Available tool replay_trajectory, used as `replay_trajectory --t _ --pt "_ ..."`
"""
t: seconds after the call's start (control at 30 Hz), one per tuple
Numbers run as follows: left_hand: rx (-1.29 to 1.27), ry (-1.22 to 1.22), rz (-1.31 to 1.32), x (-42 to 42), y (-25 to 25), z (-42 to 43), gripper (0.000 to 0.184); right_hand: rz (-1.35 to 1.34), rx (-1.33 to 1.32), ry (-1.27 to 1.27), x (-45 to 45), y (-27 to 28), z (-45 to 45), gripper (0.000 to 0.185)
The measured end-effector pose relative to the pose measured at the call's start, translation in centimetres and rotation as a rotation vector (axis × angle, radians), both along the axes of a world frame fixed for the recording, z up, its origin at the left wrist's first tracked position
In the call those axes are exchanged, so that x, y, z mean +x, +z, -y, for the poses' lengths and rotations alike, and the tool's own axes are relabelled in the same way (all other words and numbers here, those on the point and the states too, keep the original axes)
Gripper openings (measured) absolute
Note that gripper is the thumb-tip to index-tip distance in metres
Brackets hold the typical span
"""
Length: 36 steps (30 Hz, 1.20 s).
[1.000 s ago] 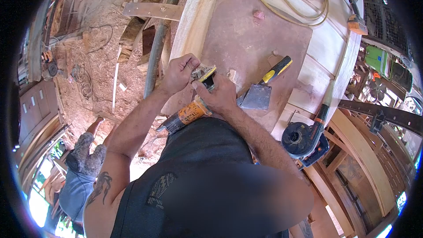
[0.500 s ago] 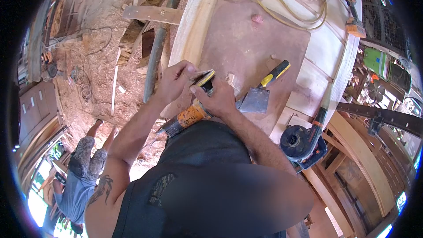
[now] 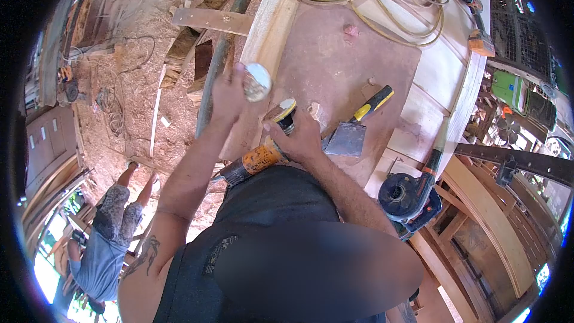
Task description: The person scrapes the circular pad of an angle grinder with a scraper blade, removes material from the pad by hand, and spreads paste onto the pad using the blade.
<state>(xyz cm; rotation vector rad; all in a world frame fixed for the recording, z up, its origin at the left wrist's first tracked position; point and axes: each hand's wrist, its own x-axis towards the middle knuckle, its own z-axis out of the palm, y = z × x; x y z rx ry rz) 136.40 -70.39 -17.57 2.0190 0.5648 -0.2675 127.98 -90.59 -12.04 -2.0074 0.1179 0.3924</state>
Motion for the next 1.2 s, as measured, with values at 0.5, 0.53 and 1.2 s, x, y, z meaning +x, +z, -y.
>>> replay_trajectory --t 0.5,0.53,1.2 --pt "-0.378 -0.311 0.064 3.7 4.1 2.4 0.042 -0.055 -0.074 0.025 0.3 -0.4 0.5 0.065" --pt "-0.127 -0.323 0.185 3.6 4.4 3.0 0.042 -0.063 -0.079 0.030 0.1 -0.6 0.5 0.065" --pt "-0.656 -0.648 -0.213 -1.3 3.8 -1.0 0.028 -0.061 -0.064 0.075 0.3 -0.7 0.8 0.064"
